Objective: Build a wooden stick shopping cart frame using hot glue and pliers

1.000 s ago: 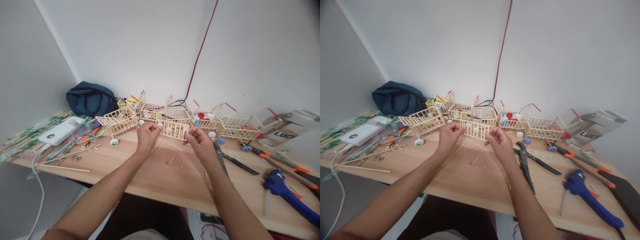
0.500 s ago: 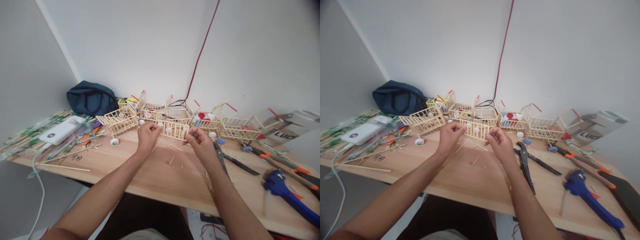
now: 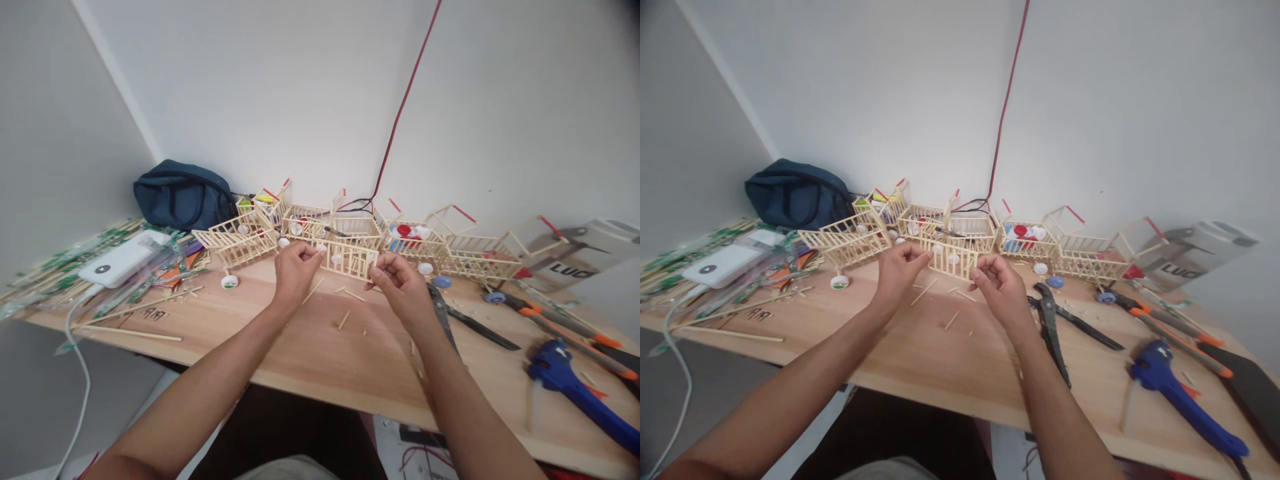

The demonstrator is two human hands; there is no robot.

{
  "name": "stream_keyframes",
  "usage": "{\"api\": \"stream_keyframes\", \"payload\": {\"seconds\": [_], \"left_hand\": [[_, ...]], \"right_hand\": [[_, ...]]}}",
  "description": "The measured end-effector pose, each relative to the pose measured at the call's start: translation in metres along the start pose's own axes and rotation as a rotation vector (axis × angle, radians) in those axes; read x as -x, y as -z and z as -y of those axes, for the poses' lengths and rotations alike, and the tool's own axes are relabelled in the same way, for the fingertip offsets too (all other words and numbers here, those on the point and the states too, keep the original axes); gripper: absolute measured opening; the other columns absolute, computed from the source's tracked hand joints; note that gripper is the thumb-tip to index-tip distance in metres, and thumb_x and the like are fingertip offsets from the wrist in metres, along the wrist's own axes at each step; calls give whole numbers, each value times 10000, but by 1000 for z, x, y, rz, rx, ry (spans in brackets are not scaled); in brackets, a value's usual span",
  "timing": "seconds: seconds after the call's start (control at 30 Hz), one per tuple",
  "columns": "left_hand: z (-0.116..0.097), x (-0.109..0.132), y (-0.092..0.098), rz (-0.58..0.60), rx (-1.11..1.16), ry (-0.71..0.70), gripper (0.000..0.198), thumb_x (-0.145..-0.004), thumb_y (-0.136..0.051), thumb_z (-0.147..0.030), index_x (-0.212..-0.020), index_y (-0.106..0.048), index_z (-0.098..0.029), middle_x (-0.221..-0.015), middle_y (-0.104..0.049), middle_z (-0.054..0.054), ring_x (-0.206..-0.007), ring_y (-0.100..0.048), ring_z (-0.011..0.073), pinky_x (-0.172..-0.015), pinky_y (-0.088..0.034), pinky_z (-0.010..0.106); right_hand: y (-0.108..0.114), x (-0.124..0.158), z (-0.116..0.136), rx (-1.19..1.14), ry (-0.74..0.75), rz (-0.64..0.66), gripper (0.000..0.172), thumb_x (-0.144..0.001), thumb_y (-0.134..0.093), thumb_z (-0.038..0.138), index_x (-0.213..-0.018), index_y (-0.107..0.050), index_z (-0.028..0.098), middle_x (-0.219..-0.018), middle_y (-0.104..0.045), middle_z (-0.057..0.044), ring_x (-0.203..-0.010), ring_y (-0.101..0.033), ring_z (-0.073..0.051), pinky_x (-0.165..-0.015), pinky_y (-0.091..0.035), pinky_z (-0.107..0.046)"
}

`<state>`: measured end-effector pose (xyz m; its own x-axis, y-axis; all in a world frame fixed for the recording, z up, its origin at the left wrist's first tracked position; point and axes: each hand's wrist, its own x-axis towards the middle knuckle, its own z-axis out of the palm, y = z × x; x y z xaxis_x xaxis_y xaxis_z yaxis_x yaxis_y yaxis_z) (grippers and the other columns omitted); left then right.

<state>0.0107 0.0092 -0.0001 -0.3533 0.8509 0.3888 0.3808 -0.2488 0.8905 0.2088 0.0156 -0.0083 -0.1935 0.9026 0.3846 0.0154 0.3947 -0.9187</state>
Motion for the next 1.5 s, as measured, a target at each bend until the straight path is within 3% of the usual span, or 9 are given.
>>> {"api": "stream_keyframes", "payload": {"seconds": [1.5], "left_hand": [[1,1,-1,-7,-9,-51,176,-735,-649,-243,-582,-603,-169,-578,-540,-25,-596,-473,122,-613,-347,257]], "right_hand": [[-1,0,3,-11,-15,-6,246,-793,-692,428,-812,-555,225,-715,-534,39,-628,-573,-103,-610,-555,-259]]}}
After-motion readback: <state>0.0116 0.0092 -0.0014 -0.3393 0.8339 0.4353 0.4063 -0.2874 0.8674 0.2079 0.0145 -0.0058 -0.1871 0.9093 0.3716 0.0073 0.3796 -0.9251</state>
